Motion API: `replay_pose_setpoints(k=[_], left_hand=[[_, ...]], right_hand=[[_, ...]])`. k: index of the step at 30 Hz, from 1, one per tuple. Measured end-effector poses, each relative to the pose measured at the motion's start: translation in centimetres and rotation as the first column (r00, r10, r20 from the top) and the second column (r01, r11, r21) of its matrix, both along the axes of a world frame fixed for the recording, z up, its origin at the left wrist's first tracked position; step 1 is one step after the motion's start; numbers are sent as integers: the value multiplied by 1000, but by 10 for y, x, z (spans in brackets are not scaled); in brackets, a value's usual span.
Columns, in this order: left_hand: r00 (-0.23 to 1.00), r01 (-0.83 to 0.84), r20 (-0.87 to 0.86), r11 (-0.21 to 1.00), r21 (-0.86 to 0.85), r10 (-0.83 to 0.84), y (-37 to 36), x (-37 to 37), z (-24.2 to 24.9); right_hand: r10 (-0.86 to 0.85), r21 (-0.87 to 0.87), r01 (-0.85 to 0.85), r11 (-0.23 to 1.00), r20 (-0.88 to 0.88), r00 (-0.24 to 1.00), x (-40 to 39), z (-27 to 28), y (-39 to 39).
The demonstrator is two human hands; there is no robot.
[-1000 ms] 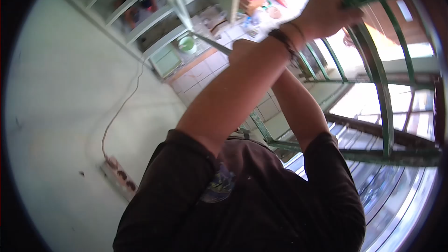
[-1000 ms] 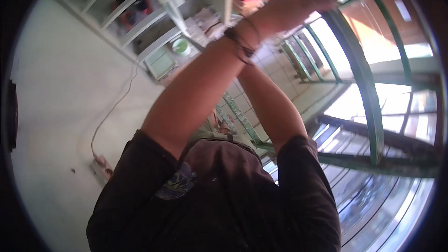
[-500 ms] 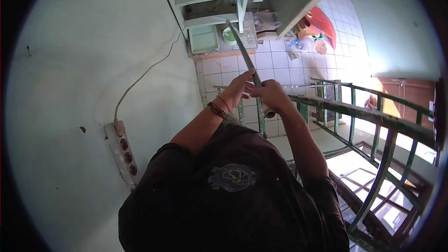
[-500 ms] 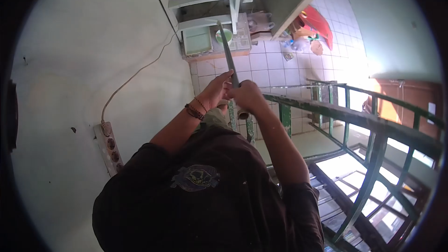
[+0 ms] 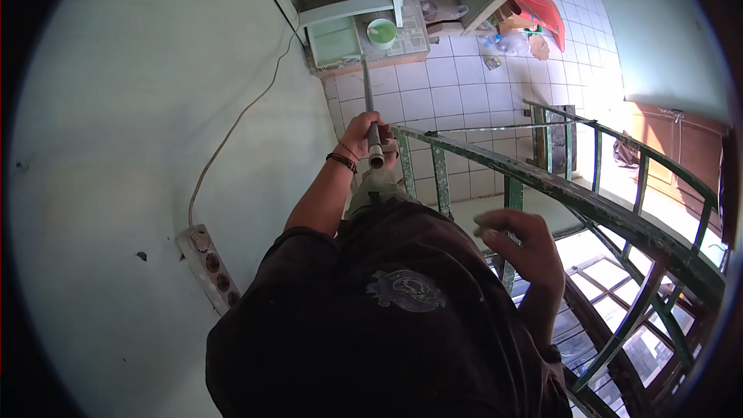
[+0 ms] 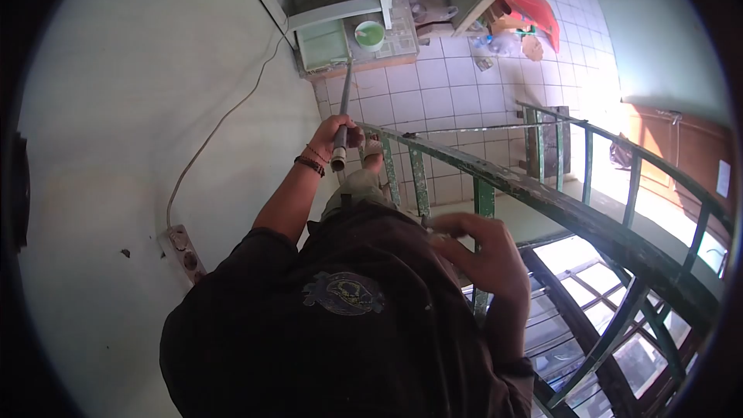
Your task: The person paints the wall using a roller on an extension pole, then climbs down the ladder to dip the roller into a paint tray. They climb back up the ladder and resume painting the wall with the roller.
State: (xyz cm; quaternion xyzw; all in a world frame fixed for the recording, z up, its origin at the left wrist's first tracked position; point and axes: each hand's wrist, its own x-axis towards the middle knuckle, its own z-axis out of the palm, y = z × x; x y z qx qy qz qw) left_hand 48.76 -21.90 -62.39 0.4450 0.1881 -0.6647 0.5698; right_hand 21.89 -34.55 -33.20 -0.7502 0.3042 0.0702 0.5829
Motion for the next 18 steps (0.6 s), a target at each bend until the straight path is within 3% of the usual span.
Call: replay_pose_setpoints(k=[2,5,9,11,13,14,15,17,18], left_hand=[[999,3,47,1000,21,-4,1,9,-11],[994,-22,105,999,44,17,-3,17,-26],[980,-1,199,998,60,-11,-10,19,-55],[979,-19,204,999,48,8,-13,11,-60],[942,14,334,999,30,-23,-16,3,-67],[726,160,675,987,21,-132,-13,-5,-117],[727,151,675,988,28,-130,-12,-4,-115],[747,170,614,966,197,-256,-7,-2,-110],[883,74,455,993,97,-110,-6,-7,-127]], right_hand=[[-157,95,167,981,-102,982,-6,-3,2],[-278,36,296,954,-254,926,20,-44,9],[-284,372,381,847,-289,914,94,-132,18],[-277,455,474,754,-434,857,140,-163,20],[-222,530,435,728,-418,881,166,-210,22],[-185,600,411,686,-403,896,172,-231,25],[-174,605,405,686,-404,898,175,-245,28],[-80,524,308,794,-412,908,183,-272,33],[-70,527,301,795,-412,908,185,-285,38]])
